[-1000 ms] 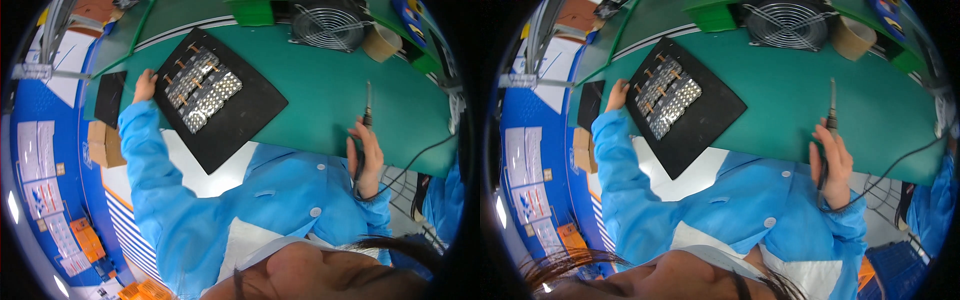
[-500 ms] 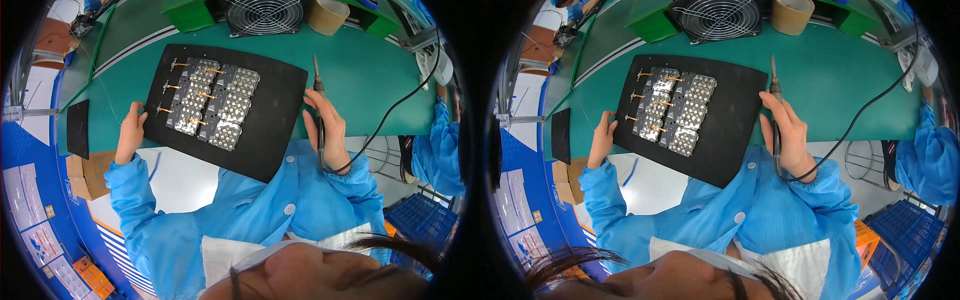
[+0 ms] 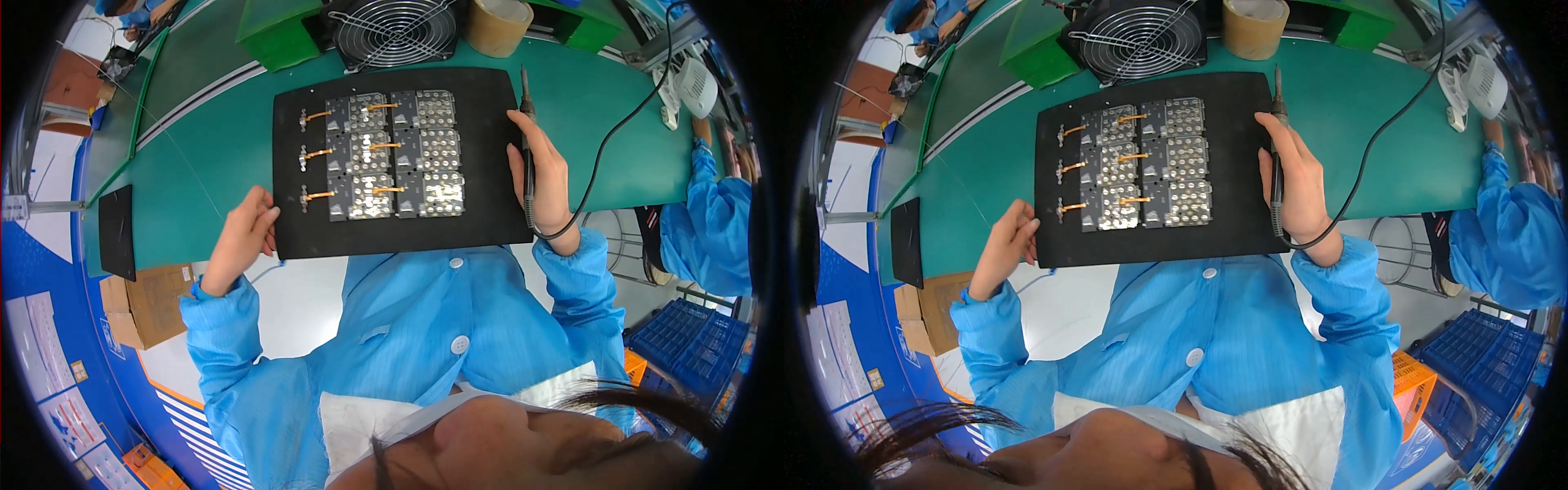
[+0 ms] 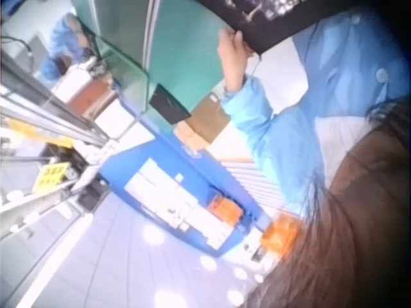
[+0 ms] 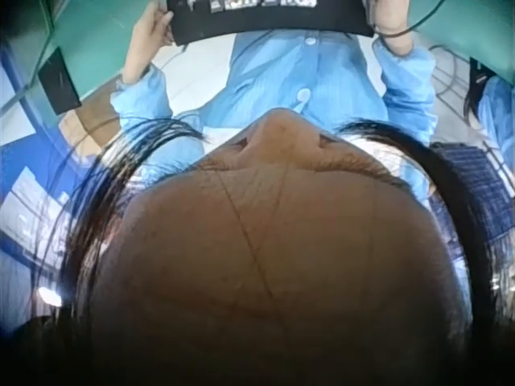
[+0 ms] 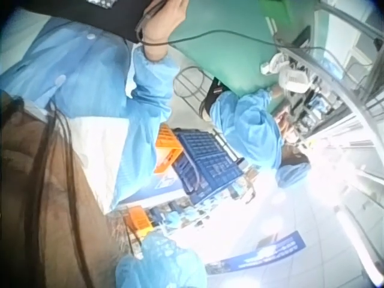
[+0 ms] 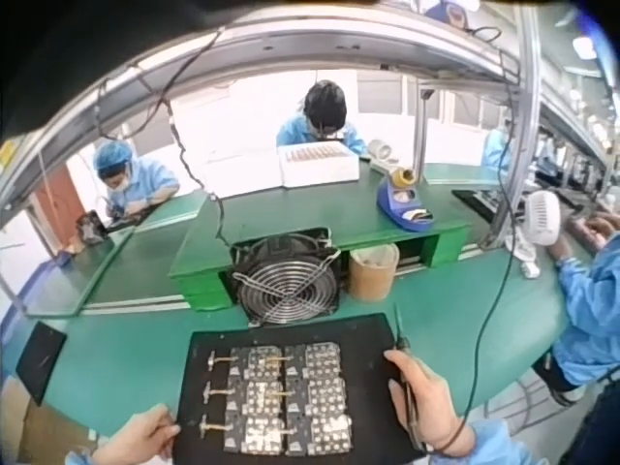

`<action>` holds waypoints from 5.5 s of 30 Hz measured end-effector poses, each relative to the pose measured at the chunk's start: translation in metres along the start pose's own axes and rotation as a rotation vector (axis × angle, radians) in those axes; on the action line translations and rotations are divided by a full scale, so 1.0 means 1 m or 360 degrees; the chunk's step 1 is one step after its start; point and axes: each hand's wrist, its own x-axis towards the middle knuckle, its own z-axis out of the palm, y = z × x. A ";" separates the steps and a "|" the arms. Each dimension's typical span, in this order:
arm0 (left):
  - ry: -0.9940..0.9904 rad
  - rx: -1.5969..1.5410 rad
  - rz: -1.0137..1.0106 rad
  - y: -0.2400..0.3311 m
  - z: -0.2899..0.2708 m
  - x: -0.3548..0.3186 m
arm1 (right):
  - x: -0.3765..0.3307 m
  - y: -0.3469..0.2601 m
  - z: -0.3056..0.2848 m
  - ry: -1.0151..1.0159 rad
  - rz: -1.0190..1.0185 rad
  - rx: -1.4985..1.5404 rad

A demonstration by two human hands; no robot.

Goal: The person solders wires onto a circuit board with a soldering iron and solder wire.

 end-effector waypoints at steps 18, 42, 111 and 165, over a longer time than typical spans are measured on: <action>0.0701 -0.0415 0.0369 0.012 -0.018 0.016 | 0.018 -0.010 -0.023 -0.0054 -0.0050 -0.0087; 0.0997 0.0321 0.0971 0.050 0.003 0.082 | 0.096 -0.052 0.066 -0.0701 -0.0111 0.0695; 0.0572 -0.0115 0.0933 0.037 0.031 0.128 | 0.096 -0.047 0.070 -0.0758 -0.0114 0.0641; 0.0826 -0.0773 0.0756 0.018 0.027 0.069 | 0.090 0.040 -0.028 0.0419 -0.0047 -0.0101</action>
